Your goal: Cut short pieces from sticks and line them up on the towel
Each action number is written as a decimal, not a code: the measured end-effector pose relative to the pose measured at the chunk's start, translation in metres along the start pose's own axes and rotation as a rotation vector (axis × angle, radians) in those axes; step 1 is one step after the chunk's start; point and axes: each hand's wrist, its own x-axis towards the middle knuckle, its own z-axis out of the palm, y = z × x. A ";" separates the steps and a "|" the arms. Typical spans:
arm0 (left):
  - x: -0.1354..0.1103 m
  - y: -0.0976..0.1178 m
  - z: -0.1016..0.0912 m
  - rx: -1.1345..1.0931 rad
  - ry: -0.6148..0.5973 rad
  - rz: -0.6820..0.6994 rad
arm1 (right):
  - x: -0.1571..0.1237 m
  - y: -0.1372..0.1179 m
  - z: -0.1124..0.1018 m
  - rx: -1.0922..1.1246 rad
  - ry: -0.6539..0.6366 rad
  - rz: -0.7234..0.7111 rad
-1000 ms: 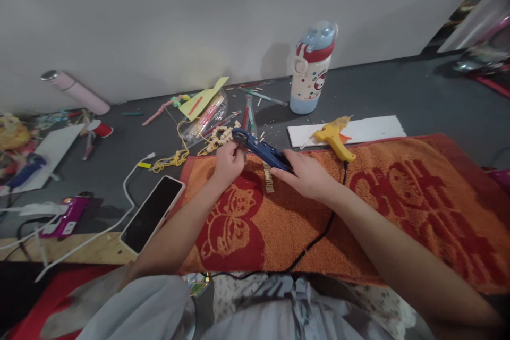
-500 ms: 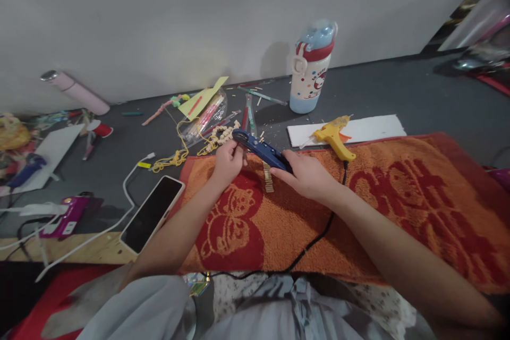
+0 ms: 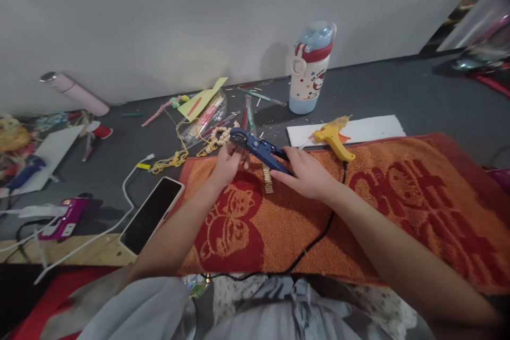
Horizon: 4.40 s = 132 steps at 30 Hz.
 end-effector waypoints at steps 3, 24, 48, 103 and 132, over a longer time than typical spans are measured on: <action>-0.001 -0.002 0.000 -0.060 0.008 0.003 | 0.000 0.004 0.001 0.006 0.027 -0.047; -0.006 -0.001 -0.002 0.039 0.002 0.115 | 0.002 0.014 0.000 -0.106 0.150 -0.233; -0.006 0.013 0.001 -0.026 0.043 -0.052 | 0.001 0.004 -0.010 -0.080 -0.032 -0.045; -0.002 0.031 0.013 -0.243 0.051 -0.369 | 0.004 0.005 -0.004 -0.093 -0.092 -0.032; -0.002 0.027 0.010 -0.172 0.084 -0.335 | 0.004 0.000 -0.010 -0.170 -0.160 0.019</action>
